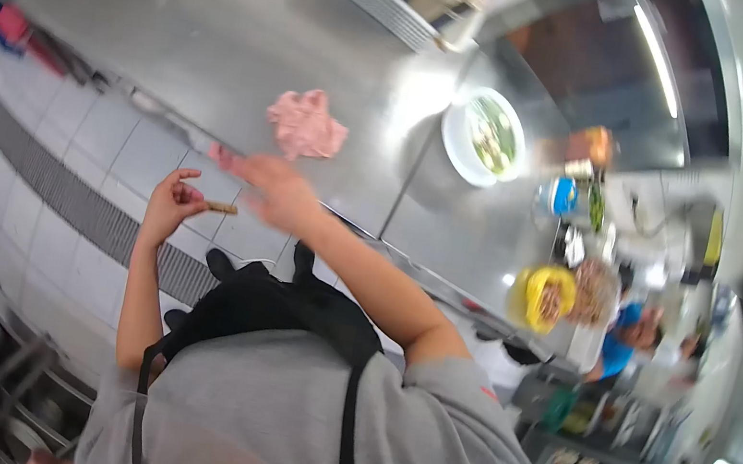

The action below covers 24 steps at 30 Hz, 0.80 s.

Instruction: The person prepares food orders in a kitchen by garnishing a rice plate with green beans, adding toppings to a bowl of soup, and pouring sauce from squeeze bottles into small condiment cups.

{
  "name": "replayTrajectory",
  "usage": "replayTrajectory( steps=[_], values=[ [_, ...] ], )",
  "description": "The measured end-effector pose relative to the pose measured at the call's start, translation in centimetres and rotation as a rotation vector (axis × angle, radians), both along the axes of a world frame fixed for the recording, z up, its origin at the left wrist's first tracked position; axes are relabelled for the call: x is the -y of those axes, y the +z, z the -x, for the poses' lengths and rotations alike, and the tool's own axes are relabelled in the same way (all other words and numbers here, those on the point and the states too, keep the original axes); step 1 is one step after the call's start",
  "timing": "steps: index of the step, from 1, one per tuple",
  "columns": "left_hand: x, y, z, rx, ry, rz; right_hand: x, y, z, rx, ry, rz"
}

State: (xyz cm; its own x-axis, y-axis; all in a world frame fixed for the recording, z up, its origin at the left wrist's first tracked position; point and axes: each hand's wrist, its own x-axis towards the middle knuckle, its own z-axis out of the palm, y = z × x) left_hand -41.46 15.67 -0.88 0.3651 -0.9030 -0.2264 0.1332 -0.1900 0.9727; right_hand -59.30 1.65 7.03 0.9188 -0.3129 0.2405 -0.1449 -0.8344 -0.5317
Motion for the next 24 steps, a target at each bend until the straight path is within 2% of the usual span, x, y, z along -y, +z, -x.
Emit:
replayTrajectory(
  steps=[2, 3, 5, 6, 7, 8, 9, 10, 11, 12, 14, 16, 19, 21, 23, 24],
  values=[
    [2.1, 7.2, 3.4, 0.099, -0.169, 0.103, -1.5, 1.5, 2.6, -0.047, 0.009, -0.057],
    [3.8, 9.0, 5.4, 0.133, -0.197, 0.109, -1.2, 2.2, 3.9, -0.011, -0.016, -0.05],
    [6.8, 12.0, 9.9, 0.236, -0.214, 0.331, -0.3, 4.8, 7.5, 0.096, -0.225, -0.594],
    [8.6, 13.1, 12.3, 0.173, -0.224, 0.349, 0.8, 6.4, 9.6, 0.176, -0.286, -0.628],
    [10.5, 14.0, 14.5, 0.112, -0.232, 0.366, 2.5, 6.7, 12.6, 0.23, -0.348, -0.448],
    [12.4, 14.6, 16.6, 0.216, -0.286, 0.385, 4.2, 6.4, 15.8, 0.283, -0.413, -0.268],
    [14.2, 14.7, 18.5, 0.317, -0.342, 0.4, 5.7, 5.8, 18.7, 0.364, -0.615, -0.302],
    [16.3, 13.9, 20.2, 0.34, -0.356, 0.392, 7.5, 5.8, 21.8, 0.617, -0.67, -0.48],
    [18.9, 12.4, 21.7, 0.205, -0.405, 0.294, 9.7, 5.6, 25.5, 0.687, -0.748, -0.33],
    [21.3, 10.8, 23.0, 0.07, -0.45, 0.189, 11.9, 5.3, 28.6, 0.849, -0.828, -0.337],
    [25.6, 8.0, 25.4, -0.208, -0.334, -0.05, 15.9, 5.2, 33.9, 0.913, -1.216, -0.503],
    [29.2, 5.9, 27.2, -0.204, -0.276, -0.111, 20.9, 3.0, 37.3, 1.195, -1.311, -0.667],
    [32.0, 5.9, 29.5, -0.191, -0.164, -0.165, 27.8, -1.4, 38.4, 1.305, -1.405, -0.819],
    [32.6, 6.1, 30.4, -0.188, -0.046, -0.151, 30.3, -2.9, 37.0, 1.249, -1.396, -0.976],
    [33.0, 5.9, 30.5, -0.176, -0.035, -0.162, 30.6, -3.2, 35.6, 1.07, -1.387, -1.002],
    [33.1, 5.6, 30.6, -0.172, -0.033, -0.17, 30.7, -3.9, 35.7, 1.087, -1.353, -1.02]
  ],
)
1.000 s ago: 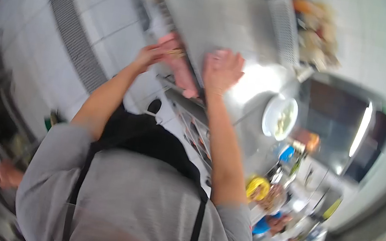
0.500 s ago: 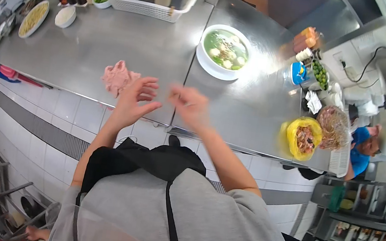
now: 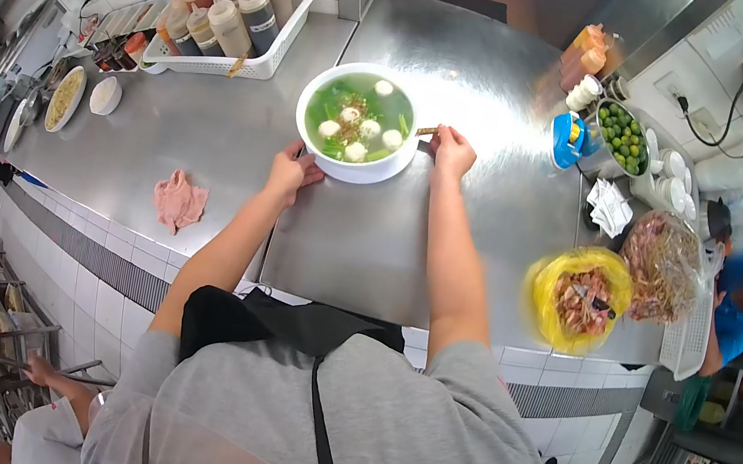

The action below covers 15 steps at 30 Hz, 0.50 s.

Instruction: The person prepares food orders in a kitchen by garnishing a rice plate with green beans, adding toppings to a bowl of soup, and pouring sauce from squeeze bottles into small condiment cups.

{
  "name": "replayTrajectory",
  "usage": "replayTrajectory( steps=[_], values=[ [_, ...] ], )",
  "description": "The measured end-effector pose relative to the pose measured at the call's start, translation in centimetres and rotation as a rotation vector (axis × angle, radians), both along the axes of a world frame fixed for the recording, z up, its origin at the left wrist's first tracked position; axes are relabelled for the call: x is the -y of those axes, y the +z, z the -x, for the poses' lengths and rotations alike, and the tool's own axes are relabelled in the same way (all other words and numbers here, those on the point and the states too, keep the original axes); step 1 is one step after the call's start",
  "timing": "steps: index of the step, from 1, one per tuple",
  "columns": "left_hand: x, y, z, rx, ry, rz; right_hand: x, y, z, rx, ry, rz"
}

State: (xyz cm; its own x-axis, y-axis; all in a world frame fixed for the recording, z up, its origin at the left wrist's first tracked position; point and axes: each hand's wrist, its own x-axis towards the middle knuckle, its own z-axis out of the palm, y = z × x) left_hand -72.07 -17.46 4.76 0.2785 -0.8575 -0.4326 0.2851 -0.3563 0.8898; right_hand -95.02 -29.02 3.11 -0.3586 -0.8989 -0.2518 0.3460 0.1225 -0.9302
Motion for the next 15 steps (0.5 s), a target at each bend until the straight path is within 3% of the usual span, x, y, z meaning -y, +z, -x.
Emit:
replayTrajectory(
  steps=[3, 6, 7, 13, 15],
  values=[
    [0.6, -2.5, -0.6, 0.072, -0.078, 0.011, -2.0, 0.4, 0.8, 0.079, 0.165, -0.088],
    [0.7, -1.3, 1.8, -0.046, 0.102, 0.021, -4.2, -2.7, 1.2, 0.053, 0.391, -0.16],
    [1.0, -0.8, 2.4, -0.048, 0.1, 0.001, -5.6, -0.3, 0.8, 0.108, 0.459, -0.165],
    [3.6, -1.7, 4.1, -0.131, -0.09, 0.014, -2.4, 1.9, 1.4, -0.09, 0.375, -0.131],
    [5.3, -3.4, 4.1, -0.06, -0.269, 0.005, 0.1, 1.3, 2.3, -0.006, 0.323, -0.07]
  ],
)
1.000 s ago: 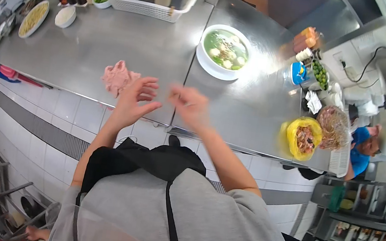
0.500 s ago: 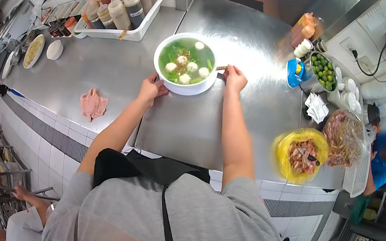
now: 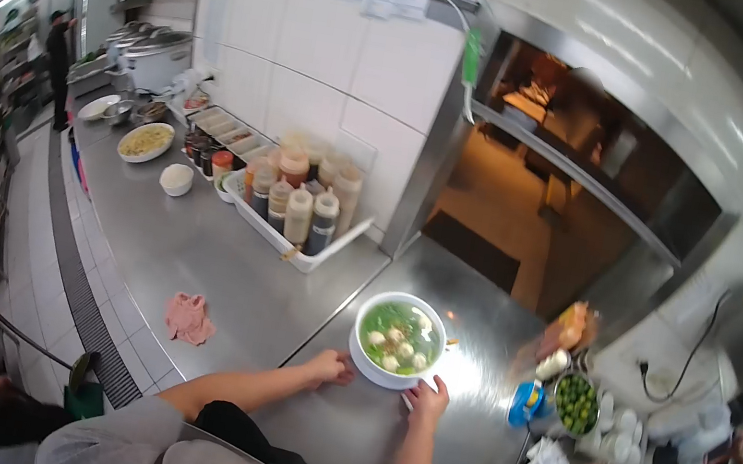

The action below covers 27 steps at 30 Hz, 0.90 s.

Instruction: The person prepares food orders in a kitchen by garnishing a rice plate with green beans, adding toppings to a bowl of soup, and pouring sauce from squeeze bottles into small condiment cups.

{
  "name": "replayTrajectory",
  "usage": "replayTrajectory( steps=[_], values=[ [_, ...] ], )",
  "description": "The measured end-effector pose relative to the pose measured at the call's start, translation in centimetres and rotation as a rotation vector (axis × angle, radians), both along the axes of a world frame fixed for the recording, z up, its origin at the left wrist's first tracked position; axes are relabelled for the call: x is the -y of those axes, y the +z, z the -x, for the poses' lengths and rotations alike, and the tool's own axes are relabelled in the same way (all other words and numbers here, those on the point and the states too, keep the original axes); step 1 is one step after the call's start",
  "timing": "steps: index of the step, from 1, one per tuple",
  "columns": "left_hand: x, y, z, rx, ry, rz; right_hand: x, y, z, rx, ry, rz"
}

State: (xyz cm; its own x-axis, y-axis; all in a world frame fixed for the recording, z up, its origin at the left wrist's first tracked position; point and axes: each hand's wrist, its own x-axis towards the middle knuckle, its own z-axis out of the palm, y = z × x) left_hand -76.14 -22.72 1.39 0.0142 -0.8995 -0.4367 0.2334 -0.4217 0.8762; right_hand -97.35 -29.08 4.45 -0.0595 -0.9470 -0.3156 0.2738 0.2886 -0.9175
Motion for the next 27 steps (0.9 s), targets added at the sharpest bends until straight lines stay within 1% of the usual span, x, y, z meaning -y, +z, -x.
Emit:
replayTrajectory(
  steps=[1, 3, 6, 7, 10, 11, 13, 14, 16, 18, 19, 21, 22, 23, 24, 25, 26, 27],
  values=[
    [0.4, 0.1, 0.2, -0.005, 0.029, 0.02, 1.3, 0.0, 0.3, 0.031, -0.021, -0.016],
    [0.8, 0.7, 1.0, -0.008, -0.104, -0.042, 4.3, -0.3, 1.3, 0.055, -0.04, -0.051],
    [0.1, 2.0, 1.6, 0.036, -0.063, 0.028, 8.3, -0.7, 2.4, 0.078, -0.027, -0.073],
    [-0.2, 1.9, 1.5, 0.051, -0.071, 0.087, 9.6, -1.0, 2.6, 0.09, -0.029, -0.062],
    [-0.5, -0.8, 0.1, 0.114, -0.112, 0.166, 12.1, -0.7, 2.6, 0.08, -0.017, -0.084],
    [-0.9, -0.8, -0.6, 0.113, -0.106, 0.165, 12.7, -0.6, 2.6, 0.039, 0.001, -0.086],
    [-2.1, -0.9, -2.2, 0.217, -0.216, 0.174, 13.7, -0.7, 2.5, 0.0, 0.023, -0.1],
    [-2.9, -0.6, -3.2, 0.213, -0.213, 0.172, 14.0, -0.7, 2.6, -0.037, 0.039, -0.116],
    [-4.6, 0.6, -5.8, 0.947, -0.222, 0.495, 14.3, -1.5, 3.1, -0.048, 0.063, -0.125],
    [-6.0, 1.5, -8.6, 1.108, 0.005, 0.469, 13.8, -1.9, 3.3, 0.01, -0.086, -0.104],
    [-6.4, 1.8, -10.4, 1.19, 0.081, 0.47, 13.2, -2.3, 3.5, 0.007, -0.089, -0.108],
    [-7.4, 1.6, -14.4, 1.357, 0.207, 0.469, 11.5, -3.4, 3.8, 0.068, -0.307, -0.006],
    [-8.0, 1.1, -15.8, 1.436, 0.247, 0.469, 10.4, -4.0, 3.9, 0.065, -0.321, -0.02],
    [-8.4, 1.1, -16.3, 1.429, 0.22, 0.469, 8.9, -3.7, 3.7, 0.096, -0.333, 0.029],
    [-8.8, 1.3, -16.5, 1.463, 0.229, 0.416, 7.4, -2.9, 3.7, 0.126, -0.349, 0.078],
    [-9.1, 1.6, -16.8, 1.504, 0.234, 0.369, 7.0, -2.2, 4.4, 0.134, -0.3, 0.063],
    [-9.2, 1.7, -16.8, 1.502, 0.193, 0.38, 7.8, -2.4, 6.4, 0.089, -0.177, 0.227],
    [-9.2, 1.8, -16.5, 1.49, 0.224, 0.351, 6.9, 1.6, 6.5, -0.151, -0.237, 0.377]
  ],
)
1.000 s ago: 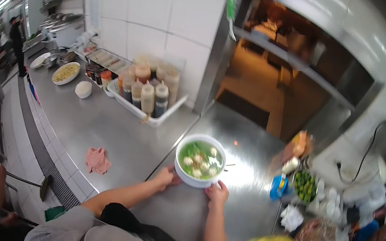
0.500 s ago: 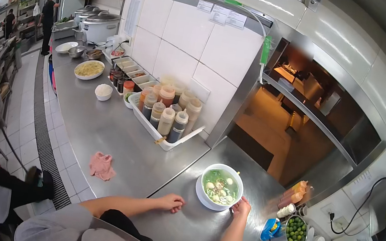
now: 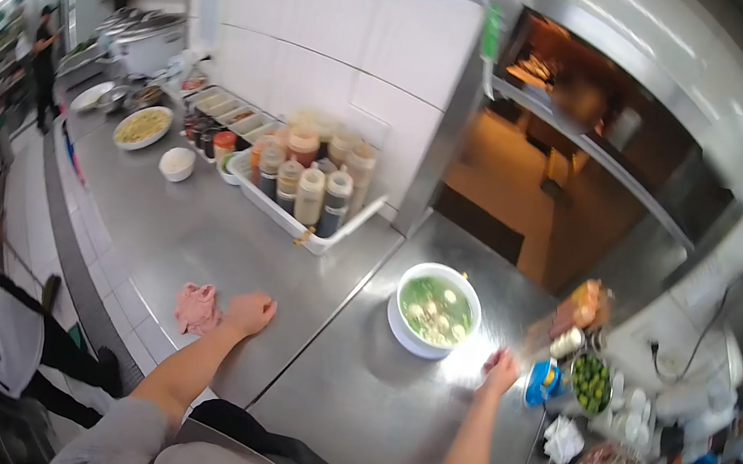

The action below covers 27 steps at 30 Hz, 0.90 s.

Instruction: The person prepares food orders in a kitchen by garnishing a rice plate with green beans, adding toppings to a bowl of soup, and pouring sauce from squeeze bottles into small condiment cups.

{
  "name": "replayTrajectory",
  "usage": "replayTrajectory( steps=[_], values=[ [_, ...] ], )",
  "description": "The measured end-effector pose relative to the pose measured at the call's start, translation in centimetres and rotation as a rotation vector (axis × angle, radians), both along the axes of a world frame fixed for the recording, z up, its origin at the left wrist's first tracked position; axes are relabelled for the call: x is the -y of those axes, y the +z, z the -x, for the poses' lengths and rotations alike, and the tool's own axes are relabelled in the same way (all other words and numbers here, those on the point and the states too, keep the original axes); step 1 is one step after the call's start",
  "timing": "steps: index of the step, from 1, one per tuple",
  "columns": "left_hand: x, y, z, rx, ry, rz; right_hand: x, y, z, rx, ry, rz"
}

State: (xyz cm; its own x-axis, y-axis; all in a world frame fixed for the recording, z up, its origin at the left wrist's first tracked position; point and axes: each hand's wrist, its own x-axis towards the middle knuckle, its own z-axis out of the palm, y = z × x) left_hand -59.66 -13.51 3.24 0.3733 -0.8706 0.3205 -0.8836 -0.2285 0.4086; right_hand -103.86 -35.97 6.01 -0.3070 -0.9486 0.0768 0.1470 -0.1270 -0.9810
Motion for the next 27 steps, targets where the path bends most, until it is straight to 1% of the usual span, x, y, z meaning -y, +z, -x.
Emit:
replayTrajectory(
  steps=[1, 2, 3, 4, 5, 6, 7, 8, 9, 10, 11, 12, 13, 14, 15, 17, 21, 23, 24, 26, 27],
  values=[
    [0.2, 0.2, 0.1, -0.013, 0.028, -0.002, 0.4, 2.3, 1.8, -0.247, -0.049, 0.18],
    [0.4, 0.2, 0.3, -0.002, -0.018, -0.025, 1.7, 4.1, 5.0, -0.432, -0.044, 0.322],
    [0.4, 0.0, 0.4, -0.002, 0.004, -0.029, 0.9, 8.5, 6.1, -0.641, -0.196, 0.51],
    [0.4, 0.1, 0.3, -0.001, 0.036, -0.024, 1.3, 11.7, 9.2, -0.741, -0.128, 0.471],
    [0.5, 0.1, 0.2, 0.007, 0.015, -0.03, 2.5, 13.8, 12.2, -0.709, -0.169, 0.441],
    [0.5, 0.0, 0.2, 0.011, 0.011, -0.006, 1.6, 17.7, 13.3, -0.773, -0.209, 0.419],
    [0.6, 0.1, 0.1, 0.019, 0.0, 0.015, 2.2, 20.0, 16.4, -0.964, -0.279, 0.455],
    [0.7, 0.1, 0.1, 0.032, -0.039, 0.001, 3.0, 21.6, 19.3, -1.013, -0.297, 0.437],
    [0.7, 0.0, 0.1, 0.029, -0.02, 0.001, 3.9, 22.9, 22.7, -1.191, -0.339, 0.364],
    [0.8, -0.2, 0.1, 0.029, -0.013, -0.007, 5.4, 22.8, 26.6, -1.322, -0.432, 0.44],
    [0.8, -0.3, 0.1, 0.05, -0.01, 0.012, 6.0, 22.9, 30.1, -1.431, -0.443, 0.351],
    [0.9, -0.5, 0.4, 0.066, -0.014, 0.031, 5.4, 23.0, 32.0, -1.515, -0.509, 0.212],
    [0.9, -0.5, 0.4, 0.094, -0.036, 0.039, 5.5, 22.8, 34.6, -1.633, -0.45, -0.047],
    [0.9, -0.6, 0.5, 0.12, -0.045, 0.051, 5.0, 22.3, 36.0, -1.838, -0.44, -0.137],
    [1.0, -0.8, 0.5, 0.126, -0.1, 0.022, 5.6, 20.7, 38.9, -1.78, -0.463, -0.172],
    [1.0, -1.0, 0.4, 0.058, -0.017, 0.037, 4.5, 19.6, 38.5, -1.581, -0.468, -0.244],
    [1.1, -1.1, 0.0, 0.041, -0.075, 0.066, 6.0, 14.7, 39.8, -1.565, -0.384, -0.342],
    [1.3, -0.8, 0.3, 0.056, -0.077, 0.058, 7.2, 11.1, 40.6, -1.835, -0.275, -0.458],
    [1.2, -0.6, 0.4, 0.067, -0.076, 0.058, 7.7, 9.4, 40.9, -1.832, -0.262, -0.452],
    [1.2, -0.8, 0.3, 0.06, -0.06, 0.054, 7.8, 6.7, 40.6, -1.622, -0.273, -0.568],
    [1.1, -0.9, 0.4, 0.043, -0.056, 0.052, 7.6, 6.2, 40.3, -1.624, -0.26, -0.564]
  ],
)
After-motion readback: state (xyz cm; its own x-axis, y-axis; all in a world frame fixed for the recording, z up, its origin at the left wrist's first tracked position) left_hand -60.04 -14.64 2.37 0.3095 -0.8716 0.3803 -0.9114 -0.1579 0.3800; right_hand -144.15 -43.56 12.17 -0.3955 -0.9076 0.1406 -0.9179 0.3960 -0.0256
